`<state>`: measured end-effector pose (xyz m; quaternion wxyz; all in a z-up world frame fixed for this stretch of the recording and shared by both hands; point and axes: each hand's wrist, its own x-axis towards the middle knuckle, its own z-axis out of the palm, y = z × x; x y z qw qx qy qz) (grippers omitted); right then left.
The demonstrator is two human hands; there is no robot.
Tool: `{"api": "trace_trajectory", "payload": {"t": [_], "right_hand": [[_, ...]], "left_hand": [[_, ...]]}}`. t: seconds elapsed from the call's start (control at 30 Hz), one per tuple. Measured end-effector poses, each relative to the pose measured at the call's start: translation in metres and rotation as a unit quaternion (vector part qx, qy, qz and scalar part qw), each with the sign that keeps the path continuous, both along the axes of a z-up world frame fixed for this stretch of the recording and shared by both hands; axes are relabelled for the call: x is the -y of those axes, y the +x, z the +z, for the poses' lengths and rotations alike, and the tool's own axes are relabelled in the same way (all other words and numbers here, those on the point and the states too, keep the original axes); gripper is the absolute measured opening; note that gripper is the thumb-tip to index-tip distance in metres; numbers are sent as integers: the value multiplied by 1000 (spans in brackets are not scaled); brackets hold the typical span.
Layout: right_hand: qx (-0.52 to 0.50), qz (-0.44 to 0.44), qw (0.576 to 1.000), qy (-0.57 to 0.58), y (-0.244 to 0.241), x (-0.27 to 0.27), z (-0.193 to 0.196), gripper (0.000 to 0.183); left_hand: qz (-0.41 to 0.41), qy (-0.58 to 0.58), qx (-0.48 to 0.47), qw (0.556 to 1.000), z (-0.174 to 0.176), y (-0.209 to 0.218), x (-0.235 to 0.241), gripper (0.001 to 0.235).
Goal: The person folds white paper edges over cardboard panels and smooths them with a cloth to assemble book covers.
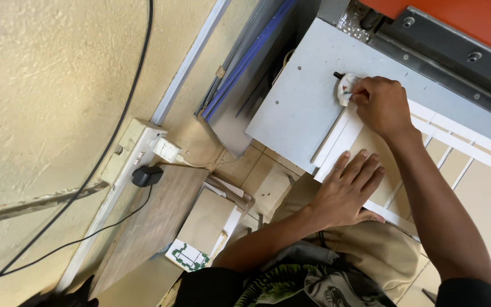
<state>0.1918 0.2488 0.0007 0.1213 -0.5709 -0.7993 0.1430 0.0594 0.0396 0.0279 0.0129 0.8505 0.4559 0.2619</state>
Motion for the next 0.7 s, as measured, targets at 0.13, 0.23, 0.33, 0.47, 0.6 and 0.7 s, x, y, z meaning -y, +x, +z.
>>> {"api": "trace_trajectory", "payload": {"t": [0.13,0.23,0.33,0.47,0.6,0.7], "right_hand": [[-35,37,994,-97,-42,70,57,12],[-60,88,960,-258,-52,103,72,12],[-103,46,957,-269,-38,64,65,10],[38,44,989,-138,-10,23,48,32],[155,188,931,-273,-74,104,75,31],[131,262,934,-206,-97,146,61,23]], "left_hand": [[-6,27,40,999,-21,1,1,98],[-7,-25,94,995,-48,15,19,74],[-40,1,88,995,-26,2,2,82],[-13,-4,62,998,4,-3,-1,100],[-1,-14,40,999,41,-11,-8,77],[-70,-144,12,987,4,-3,1,85]]}}
